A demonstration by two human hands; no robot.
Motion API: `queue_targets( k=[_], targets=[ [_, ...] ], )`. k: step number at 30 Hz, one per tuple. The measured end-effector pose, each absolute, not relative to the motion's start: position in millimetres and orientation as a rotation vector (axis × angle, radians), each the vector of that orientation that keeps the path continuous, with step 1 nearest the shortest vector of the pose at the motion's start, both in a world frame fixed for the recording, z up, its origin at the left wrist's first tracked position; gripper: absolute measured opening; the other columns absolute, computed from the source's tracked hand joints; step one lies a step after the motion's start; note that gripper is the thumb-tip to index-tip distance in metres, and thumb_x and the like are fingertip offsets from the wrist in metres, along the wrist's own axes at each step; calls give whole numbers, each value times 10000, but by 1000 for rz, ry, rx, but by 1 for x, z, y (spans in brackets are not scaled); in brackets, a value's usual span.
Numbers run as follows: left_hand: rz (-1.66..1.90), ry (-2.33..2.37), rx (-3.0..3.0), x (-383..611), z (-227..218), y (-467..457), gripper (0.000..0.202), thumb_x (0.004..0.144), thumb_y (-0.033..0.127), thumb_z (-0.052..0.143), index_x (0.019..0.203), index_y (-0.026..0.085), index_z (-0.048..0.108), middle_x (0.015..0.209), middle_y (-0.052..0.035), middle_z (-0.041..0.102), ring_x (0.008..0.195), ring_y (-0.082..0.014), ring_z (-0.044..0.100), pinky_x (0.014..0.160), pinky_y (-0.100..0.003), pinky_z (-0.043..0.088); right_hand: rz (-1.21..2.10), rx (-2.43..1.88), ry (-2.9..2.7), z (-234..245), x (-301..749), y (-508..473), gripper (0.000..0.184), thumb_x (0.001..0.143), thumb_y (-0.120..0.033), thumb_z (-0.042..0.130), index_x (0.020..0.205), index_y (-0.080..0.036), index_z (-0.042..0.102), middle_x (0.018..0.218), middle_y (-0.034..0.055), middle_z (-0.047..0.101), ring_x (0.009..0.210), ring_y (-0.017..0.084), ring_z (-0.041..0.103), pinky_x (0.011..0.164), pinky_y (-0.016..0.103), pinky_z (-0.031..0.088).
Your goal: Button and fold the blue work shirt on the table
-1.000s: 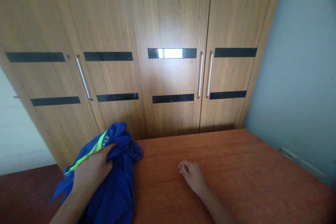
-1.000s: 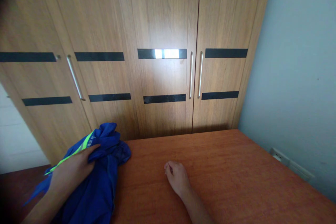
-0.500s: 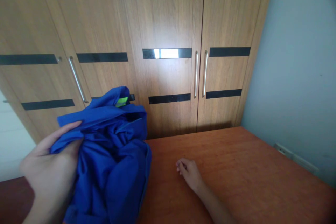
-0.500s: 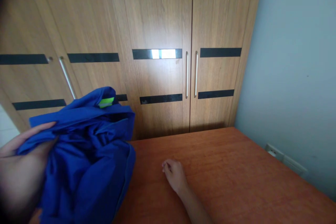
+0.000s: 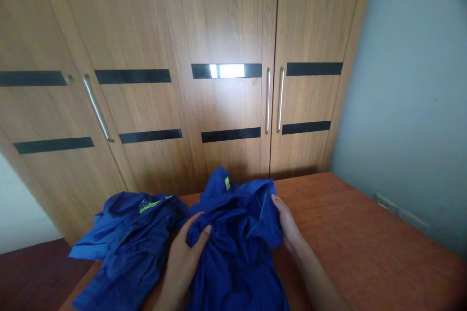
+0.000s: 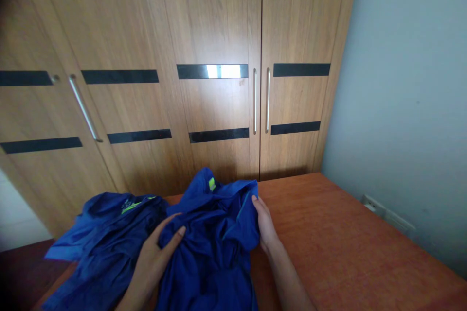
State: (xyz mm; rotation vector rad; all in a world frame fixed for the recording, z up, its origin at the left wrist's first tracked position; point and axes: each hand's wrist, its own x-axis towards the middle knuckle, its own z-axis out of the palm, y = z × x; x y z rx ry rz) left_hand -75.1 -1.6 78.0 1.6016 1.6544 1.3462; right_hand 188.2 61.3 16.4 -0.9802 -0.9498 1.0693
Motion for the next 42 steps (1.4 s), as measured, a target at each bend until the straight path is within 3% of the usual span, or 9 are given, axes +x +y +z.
queue_targets(
  k=[4,10,15,20,24,28,35,42],
  targets=[
    [1092,1639,1860,-80,53,-2,495,809,506,547,1184,188,600,1215,-85,645,1165,-260,569,1063,-448,386,1131,-973,-946,9,190,64,427,766,-495,603,1078,-213,673,1015,63,727,928,271,672,828,396,523],
    [1147,1818,2119,-101,86,5,382,815,498,518,1024,224,683,1313,-75,553,1225,-268,506,1077,-459,363,867,-1136,-1141,-4,199,75,416,736,-539,602,896,-173,717,907,80,738,883,296,655,844,427,491],
    [1191,1804,2406,-90,112,13,352,854,386,484,1134,211,608,1305,-80,548,1214,-244,502,1061,-420,382,778,-1177,-1167,-5,206,77,392,732,-536,615,816,-165,715,871,86,733,852,294,645,839,406,472],
    [669,1783,2677,-61,130,22,293,863,244,468,1114,226,618,1150,-73,653,1064,-240,602,940,-383,458,725,-1173,-1185,-3,206,75,473,776,-589,554,882,-156,713,907,84,731,867,279,642,835,374,472],
    [271,1941,2670,-44,133,33,257,816,234,536,1053,217,635,1031,-112,683,944,-289,654,795,-404,498,689,-1177,-1192,-4,207,75,481,786,-597,543,871,-153,706,906,89,727,870,274,637,837,362,469],
    [0,1945,2689,-40,126,44,231,769,244,583,979,187,659,977,-140,693,927,-329,663,752,-428,507,676,-1183,-1186,-2,207,74,500,800,-599,523,891,-143,705,894,89,726,858,268,637,816,350,476],
    [1,2030,2650,-46,119,57,307,883,245,380,906,157,674,913,-168,709,857,-323,687,712,-443,516,659,-1207,-1166,2,205,72,561,798,-631,489,878,-125,717,824,76,725,800,255,638,737,314,485],
    [189,2151,2638,-66,143,64,370,929,307,297,1014,217,646,1004,-107,700,904,-290,676,732,-394,513,603,-1257,-1214,-1,207,74,524,833,-591,457,897,-138,713,833,78,730,800,258,653,746,330,500]
  ],
)
